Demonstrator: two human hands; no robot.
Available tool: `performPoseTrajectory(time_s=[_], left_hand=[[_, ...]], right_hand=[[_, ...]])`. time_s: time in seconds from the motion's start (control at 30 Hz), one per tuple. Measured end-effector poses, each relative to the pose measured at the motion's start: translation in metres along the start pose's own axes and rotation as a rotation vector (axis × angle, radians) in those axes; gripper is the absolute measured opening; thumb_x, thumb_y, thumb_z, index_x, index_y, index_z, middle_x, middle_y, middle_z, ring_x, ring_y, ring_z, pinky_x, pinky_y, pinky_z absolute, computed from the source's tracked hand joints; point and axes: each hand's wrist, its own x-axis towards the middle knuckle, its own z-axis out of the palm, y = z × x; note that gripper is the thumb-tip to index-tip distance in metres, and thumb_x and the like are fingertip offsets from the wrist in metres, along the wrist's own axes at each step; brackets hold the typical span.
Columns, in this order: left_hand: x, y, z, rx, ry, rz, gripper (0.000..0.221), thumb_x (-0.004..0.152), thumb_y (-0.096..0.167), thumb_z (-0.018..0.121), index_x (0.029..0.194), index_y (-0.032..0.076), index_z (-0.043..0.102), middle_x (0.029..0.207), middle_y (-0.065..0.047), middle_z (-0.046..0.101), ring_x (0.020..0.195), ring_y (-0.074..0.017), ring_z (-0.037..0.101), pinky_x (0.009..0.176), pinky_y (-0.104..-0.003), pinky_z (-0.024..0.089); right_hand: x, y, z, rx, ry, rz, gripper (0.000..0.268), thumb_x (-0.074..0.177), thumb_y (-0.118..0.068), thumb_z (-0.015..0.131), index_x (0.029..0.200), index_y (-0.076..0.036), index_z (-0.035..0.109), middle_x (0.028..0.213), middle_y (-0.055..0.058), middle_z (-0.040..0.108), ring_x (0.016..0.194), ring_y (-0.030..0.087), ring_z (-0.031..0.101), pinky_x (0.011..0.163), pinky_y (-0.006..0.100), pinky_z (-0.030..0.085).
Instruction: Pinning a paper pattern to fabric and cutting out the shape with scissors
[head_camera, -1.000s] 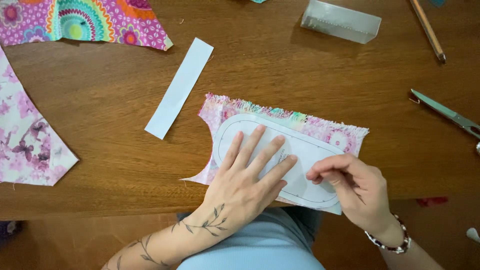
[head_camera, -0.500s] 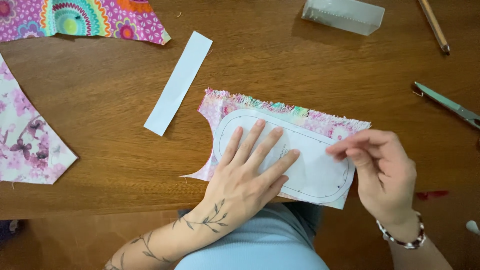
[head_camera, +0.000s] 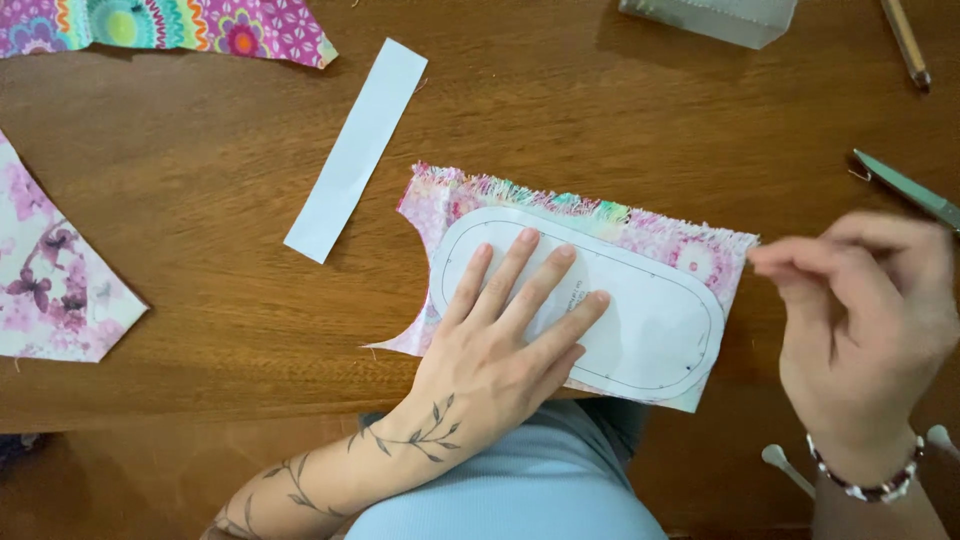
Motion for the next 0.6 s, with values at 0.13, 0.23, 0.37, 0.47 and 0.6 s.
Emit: performPoseTrajectory(time_s=[0.13,0.23,0.37,0.47,0.6], left_hand=[[0.001,0.000,-0.003,-0.018,-0.014,-0.001,0.039,0.099,0.030,0.066,0.137,0.022,0.059,0.149,-0.014,0.050,0.144,-0.0417,0.041,0.119,-0.058,0.032],[0.001,-0.001,-0.001,-0.020,-0.016,-0.006,0.041,0.098,0.029,0.067,0.137,0.023,0.059,0.150,-0.014,0.049,0.144,-0.0417,0.041,0.119,-0.058,0.032],[0.000,-0.001,0.000,-0.011,-0.022,-0.008,0.039,0.099,0.029,0.066,0.138,0.023,0.059,0.151,-0.014,0.048,0.145,-0.0416,0.040,0.120,-0.058,0.031],[-0.001,-0.001,-0.001,-0.018,-0.032,-0.008,0.040,0.101,0.035,0.064,0.139,0.023,0.058,0.152,-0.014,0.047,0.145,-0.0416,0.039,0.120,-0.058,0.030],[-0.001,-0.001,0.000,-0.015,-0.029,-0.017,0.046,0.099,0.043,0.068,0.140,0.025,0.057,0.152,-0.013,0.047,0.145,-0.0406,0.040,0.120,-0.057,0.031]], right_hand=[[0.004,-0.040,0.000,0.201,-0.100,0.198,0.006,0.103,0.009,0.068,0.098,0.008,0.070,0.099,0.020,0.065,0.091,0.027,0.061,0.084,0.034,0.048],[-0.011,-0.043,0.008,0.563,-0.094,0.565,0.017,0.098,-0.009,0.060,0.095,0.008,0.062,0.095,0.017,0.062,0.073,0.019,0.059,0.073,0.024,0.051],[-0.033,-0.035,0.033,1.132,-0.009,0.711,0.015,0.102,-0.017,0.058,0.103,-0.003,0.054,0.082,0.014,0.064,0.074,0.021,0.065,0.065,0.028,0.053],[-0.032,-0.040,0.047,1.167,-0.026,0.684,0.011,0.105,-0.015,0.052,0.107,-0.004,0.049,0.083,0.016,0.064,0.074,0.024,0.066,0.068,0.031,0.056],[-0.018,-0.049,0.046,0.856,-0.131,0.572,0.011,0.106,-0.009,0.044,0.109,0.001,0.047,0.091,0.019,0.069,0.076,0.021,0.066,0.075,0.028,0.059]])
